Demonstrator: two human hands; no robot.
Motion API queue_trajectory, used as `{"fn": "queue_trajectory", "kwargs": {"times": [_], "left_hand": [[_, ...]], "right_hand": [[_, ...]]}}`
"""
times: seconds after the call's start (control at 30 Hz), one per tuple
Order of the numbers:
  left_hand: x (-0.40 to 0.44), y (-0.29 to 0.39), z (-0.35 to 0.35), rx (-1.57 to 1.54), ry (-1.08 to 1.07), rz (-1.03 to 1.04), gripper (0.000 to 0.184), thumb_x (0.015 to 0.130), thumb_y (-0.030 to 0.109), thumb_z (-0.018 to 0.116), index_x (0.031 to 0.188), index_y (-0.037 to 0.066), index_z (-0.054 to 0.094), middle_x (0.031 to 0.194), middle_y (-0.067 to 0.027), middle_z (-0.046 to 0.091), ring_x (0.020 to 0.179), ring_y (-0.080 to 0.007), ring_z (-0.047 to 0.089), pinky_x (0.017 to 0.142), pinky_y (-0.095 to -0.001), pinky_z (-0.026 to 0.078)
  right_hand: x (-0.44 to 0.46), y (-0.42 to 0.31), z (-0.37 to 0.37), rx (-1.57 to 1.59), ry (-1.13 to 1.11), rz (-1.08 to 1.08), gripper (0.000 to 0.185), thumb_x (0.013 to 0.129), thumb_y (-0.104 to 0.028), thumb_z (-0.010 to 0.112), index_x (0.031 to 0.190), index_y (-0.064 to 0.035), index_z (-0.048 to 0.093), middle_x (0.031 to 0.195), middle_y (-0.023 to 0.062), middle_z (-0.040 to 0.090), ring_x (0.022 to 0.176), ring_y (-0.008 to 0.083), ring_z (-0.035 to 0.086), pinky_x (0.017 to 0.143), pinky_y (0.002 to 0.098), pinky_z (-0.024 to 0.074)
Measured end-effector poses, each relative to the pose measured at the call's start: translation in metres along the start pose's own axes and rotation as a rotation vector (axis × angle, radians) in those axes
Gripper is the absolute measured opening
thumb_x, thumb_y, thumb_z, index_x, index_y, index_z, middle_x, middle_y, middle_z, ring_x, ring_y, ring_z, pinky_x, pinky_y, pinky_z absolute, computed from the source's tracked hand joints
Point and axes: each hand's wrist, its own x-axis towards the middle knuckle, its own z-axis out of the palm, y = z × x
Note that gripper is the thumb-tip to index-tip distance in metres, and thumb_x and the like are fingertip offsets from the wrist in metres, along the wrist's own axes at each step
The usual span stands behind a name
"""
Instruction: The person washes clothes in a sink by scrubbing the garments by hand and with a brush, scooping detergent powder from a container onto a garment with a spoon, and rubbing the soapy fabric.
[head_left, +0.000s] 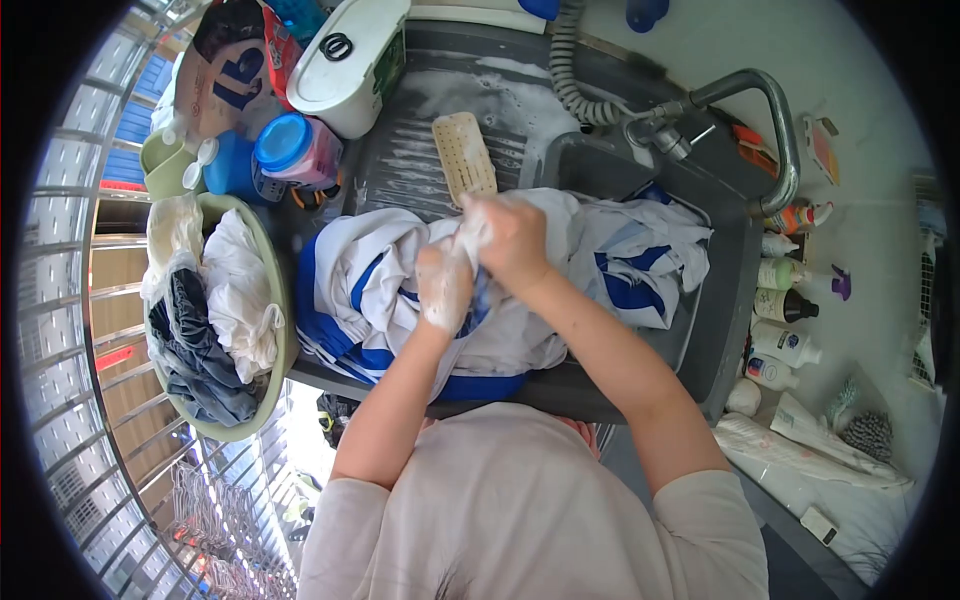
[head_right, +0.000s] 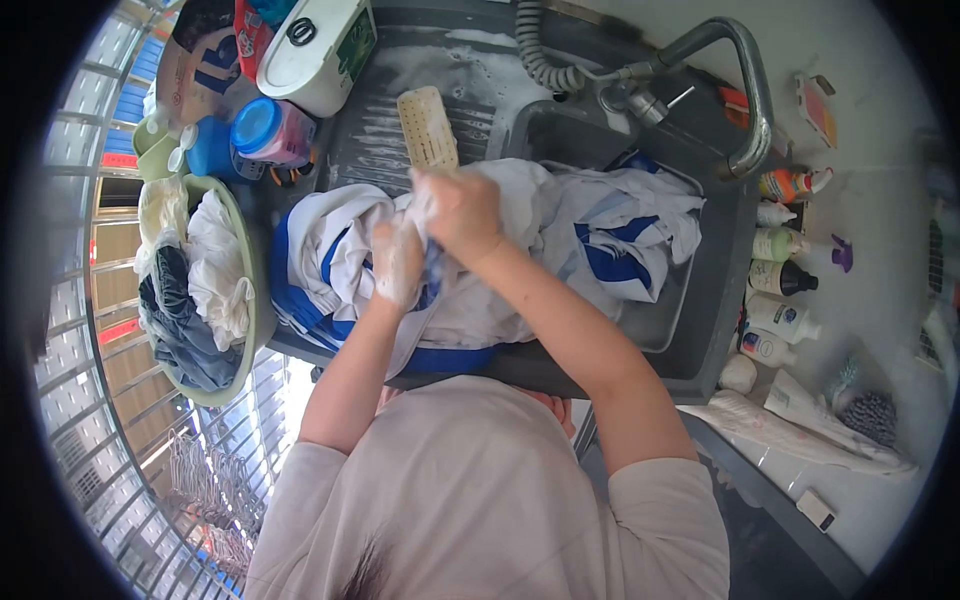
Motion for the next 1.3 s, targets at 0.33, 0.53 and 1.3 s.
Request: {"fn": "queue_trajectory", "kwargs": {"times": [0.33,0.53,1.3], "left_hand": [[0.035,0.082,-0.03,-0.672,-0.17,-0.73,0.03,0.101,0.016,0.041,0.114,-0.001,0.062,0.092,-0.0014,0.065,0.081,-0.0108,0.062,0.07,-0.0232,0.05],[0.031,0.067,-0.023,-1.075,-0.144,-0.728,0.031,0.1,0.024,0.046,0.108,0.001,0.064,0.095,-0.0045,0.066,0.081,-0.0093,0.06,0.072,-0.0235,0.047],[0.054,0.122,-0.05,-0.774,-0.29,-0.972,0.034,0.098,0.033,0.05,0.106,0.002,0.062,0.096,-0.0045,0.064,0.087,-0.0126,0.06,0.078,-0.0272,0.047]], "right_hand": [[-0.009,-0.019,0.003,-0.125,0.005,0.02,0.021,0.076,-0.015,0.068,0.063,-0.0102,0.053,0.058,0.0088,0.056,0.054,0.0274,0.058,0.051,0.0408,0.0427],[-0.003,-0.021,-0.005,-0.153,-0.022,-0.035,0.02,0.076,-0.014,0.067,0.062,-0.0101,0.053,0.061,0.0097,0.058,0.057,0.0284,0.058,0.052,0.0402,0.0434],[-0.011,0.004,-0.026,-0.124,0.114,-0.08,0.033,0.074,-0.006,0.072,0.058,-0.008,0.044,0.055,0.0075,0.048,0.051,0.0289,0.05,0.048,0.0386,0.0391]]}}
